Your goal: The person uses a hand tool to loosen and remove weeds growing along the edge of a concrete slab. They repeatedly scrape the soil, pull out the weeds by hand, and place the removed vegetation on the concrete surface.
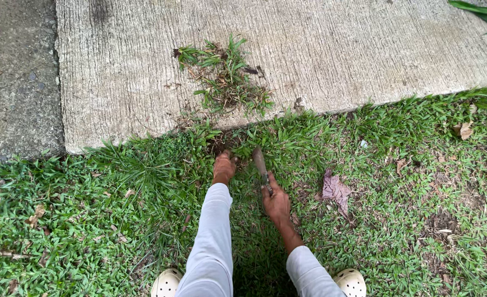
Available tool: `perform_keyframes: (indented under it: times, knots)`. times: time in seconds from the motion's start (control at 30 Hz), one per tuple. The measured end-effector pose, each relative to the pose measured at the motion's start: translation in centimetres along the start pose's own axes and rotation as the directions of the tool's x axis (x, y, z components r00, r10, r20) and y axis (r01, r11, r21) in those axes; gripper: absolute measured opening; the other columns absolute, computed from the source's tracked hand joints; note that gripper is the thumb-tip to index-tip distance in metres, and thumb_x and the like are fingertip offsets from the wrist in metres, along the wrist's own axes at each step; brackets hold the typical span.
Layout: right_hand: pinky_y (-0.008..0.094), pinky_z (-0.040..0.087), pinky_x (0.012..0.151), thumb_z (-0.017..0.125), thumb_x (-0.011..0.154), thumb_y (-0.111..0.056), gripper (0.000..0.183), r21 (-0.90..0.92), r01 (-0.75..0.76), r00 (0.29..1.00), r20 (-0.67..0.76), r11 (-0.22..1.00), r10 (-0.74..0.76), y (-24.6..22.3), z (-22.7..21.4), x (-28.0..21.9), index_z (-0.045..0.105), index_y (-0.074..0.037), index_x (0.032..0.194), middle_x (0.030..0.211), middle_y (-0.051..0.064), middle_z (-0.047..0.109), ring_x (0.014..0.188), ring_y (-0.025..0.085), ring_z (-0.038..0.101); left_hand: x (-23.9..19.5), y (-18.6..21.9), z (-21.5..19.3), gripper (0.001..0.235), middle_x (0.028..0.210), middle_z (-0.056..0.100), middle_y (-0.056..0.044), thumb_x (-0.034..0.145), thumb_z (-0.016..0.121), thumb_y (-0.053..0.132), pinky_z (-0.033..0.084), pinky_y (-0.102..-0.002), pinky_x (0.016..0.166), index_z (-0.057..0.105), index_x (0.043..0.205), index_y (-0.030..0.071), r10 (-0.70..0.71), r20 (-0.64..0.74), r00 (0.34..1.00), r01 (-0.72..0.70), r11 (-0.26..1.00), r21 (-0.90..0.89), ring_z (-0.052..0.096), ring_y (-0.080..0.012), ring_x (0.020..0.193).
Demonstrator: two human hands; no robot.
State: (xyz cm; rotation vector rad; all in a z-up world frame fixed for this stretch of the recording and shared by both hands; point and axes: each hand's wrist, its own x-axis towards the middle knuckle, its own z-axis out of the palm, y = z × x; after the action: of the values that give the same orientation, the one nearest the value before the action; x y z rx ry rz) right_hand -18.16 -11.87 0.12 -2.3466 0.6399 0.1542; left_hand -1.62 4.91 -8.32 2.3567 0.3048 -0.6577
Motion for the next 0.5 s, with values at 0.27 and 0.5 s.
perform_keyframes:
  times: [0.27, 0.5]
  knots:
    - [0.044, 0.058, 0.065, 0.067, 0.094, -0.033, 0.061, 0.101, -0.061, 0.997, 0.062, 0.993, 0.055, -2.0, 0.5, -3.0, 0.048, -0.037, 0.151, 0.104, 0.017, 0.073, 0.065, 0.027, 0.071, -2.0, 1.4, -1.6, 0.057, 0.147, 0.055, -0.008, 0.088, 0.071, 0.007, 0.047, -0.041, 0.113, 0.065, 0.135, 0.037, 0.103, 0.073, 0.992, -0.110, 0.988, 0.105, 0.061, -0.0310, 0.128]
    - [0.049, 0.056, 0.068, 0.072, 0.092, -0.037, 0.060, -0.088, 0.083, 0.992, -0.089, 0.993, -0.091, -2.8, 0.1, -2.6, 0.052, -0.036, 0.149, 0.114, 0.023, 0.069, 0.078, 0.034, 0.069, -4.8, 2.4, -2.6, 0.058, 0.159, 0.038, -0.004, 0.090, 0.065, 0.003, 0.038, -0.041, 0.117, 0.060, 0.139, 0.034, 0.293, 0.230, 0.928, -0.371, 0.768, 0.522, 0.045, -0.0273, 0.143]
